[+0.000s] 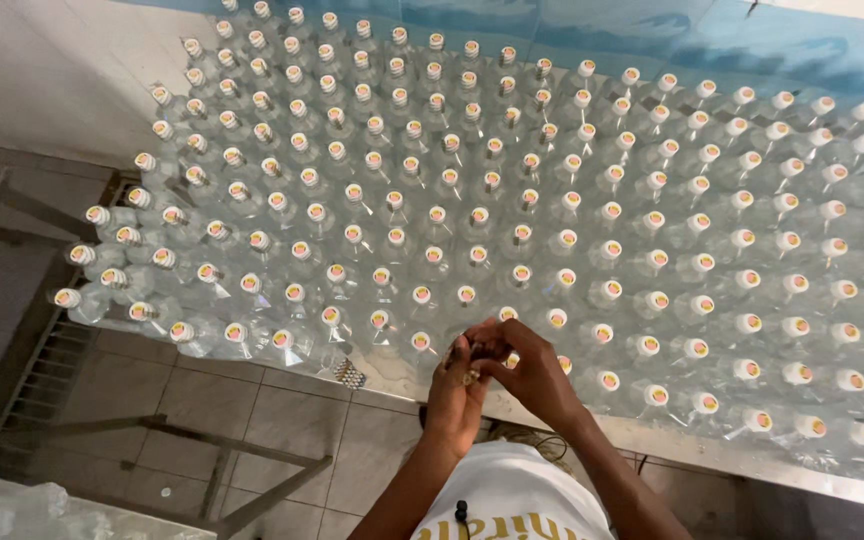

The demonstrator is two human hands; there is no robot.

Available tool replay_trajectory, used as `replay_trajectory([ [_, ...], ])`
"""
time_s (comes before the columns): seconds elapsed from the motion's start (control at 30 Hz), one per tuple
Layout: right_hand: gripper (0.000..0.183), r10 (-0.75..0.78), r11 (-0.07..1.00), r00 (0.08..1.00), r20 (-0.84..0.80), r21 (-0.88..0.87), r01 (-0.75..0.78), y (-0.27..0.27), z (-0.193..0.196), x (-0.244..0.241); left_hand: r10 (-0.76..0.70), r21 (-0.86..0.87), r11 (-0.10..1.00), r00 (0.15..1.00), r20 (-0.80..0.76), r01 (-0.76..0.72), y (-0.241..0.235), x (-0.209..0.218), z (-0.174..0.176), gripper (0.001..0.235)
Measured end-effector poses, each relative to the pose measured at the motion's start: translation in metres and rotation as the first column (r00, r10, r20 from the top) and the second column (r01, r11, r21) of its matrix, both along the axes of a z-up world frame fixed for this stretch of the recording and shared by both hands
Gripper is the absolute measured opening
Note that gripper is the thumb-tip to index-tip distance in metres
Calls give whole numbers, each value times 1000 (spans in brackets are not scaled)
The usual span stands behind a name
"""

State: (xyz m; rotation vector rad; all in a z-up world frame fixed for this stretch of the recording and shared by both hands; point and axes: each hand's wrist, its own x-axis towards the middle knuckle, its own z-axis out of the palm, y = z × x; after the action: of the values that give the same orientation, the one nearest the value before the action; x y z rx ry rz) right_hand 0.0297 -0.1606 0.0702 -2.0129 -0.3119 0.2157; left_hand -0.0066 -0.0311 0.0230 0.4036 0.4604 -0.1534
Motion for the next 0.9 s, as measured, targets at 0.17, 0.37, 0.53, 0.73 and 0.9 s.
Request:
replay_trajectory([
  [0.17, 23, -84, 992, 989, -118, 89, 95, -14, 22, -7, 47, 72, 997, 996, -78, -41, -26, -12, -21, 52],
  [0.37, 22, -56, 998, 993, -107, -3, 56, -52, -19, -26, 113, 106, 989, 988, -103, -102, -53, -38, -36, 45],
  [0.53, 28, 84, 974, 996, -26, -207, -87, -82, -30, -31, 186, 201, 968, 968, -167, -152, -67, -57, -46, 40],
  [0.73, 20, -42, 997, 991, -126, -75, 32, -82, -17, -5, 359, 73, 933, 924, -131, -352, -69, -82, -63, 46],
  [0.9, 25, 70, 992, 989, -128, -96, -82, -65, -60, 15, 433, 76, 902, 887, -161, -426, -71, -100, -53, 41],
])
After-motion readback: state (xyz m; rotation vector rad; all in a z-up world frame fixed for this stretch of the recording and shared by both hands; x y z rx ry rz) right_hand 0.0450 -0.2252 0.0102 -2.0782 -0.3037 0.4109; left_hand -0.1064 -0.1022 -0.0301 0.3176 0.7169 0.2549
